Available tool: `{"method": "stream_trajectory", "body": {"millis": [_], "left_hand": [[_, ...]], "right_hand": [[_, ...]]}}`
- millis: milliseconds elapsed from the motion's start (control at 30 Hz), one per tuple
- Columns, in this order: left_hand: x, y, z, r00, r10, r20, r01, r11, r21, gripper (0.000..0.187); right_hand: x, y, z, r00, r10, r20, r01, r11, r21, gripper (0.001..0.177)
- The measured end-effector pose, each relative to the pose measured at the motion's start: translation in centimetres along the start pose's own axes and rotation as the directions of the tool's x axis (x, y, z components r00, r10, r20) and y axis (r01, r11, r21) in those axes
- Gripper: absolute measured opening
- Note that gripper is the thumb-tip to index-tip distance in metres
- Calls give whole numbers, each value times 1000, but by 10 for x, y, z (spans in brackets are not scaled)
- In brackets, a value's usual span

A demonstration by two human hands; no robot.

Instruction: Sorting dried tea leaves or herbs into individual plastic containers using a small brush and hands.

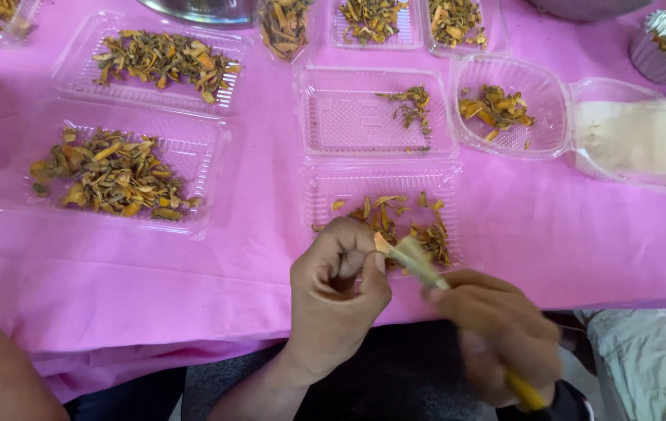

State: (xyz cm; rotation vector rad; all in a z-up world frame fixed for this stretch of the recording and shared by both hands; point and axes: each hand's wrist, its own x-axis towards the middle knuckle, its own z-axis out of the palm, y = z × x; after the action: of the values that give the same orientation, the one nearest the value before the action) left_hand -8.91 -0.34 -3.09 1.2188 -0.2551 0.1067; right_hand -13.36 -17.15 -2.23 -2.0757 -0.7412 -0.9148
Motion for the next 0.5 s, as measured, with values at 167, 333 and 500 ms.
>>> {"method": "stream_trajectory", "body": {"millis": [167, 333, 500], "left_hand": [[-1, 3, 0, 995, 77, 66, -78, 997, 14, 20], [-3, 5, 1, 985, 139, 105, -149, 984, 95, 14], [2, 21, -7, 966, 147, 213, -201, 943, 264, 6]], "right_hand": [[30, -9, -2, 971, 221, 89, -191, 946, -263, 30], [35, -3, 8, 913, 370, 173, -369, 929, -40, 18], [53, -1, -9, 919, 378, 114, -369, 925, -92, 11]]}}
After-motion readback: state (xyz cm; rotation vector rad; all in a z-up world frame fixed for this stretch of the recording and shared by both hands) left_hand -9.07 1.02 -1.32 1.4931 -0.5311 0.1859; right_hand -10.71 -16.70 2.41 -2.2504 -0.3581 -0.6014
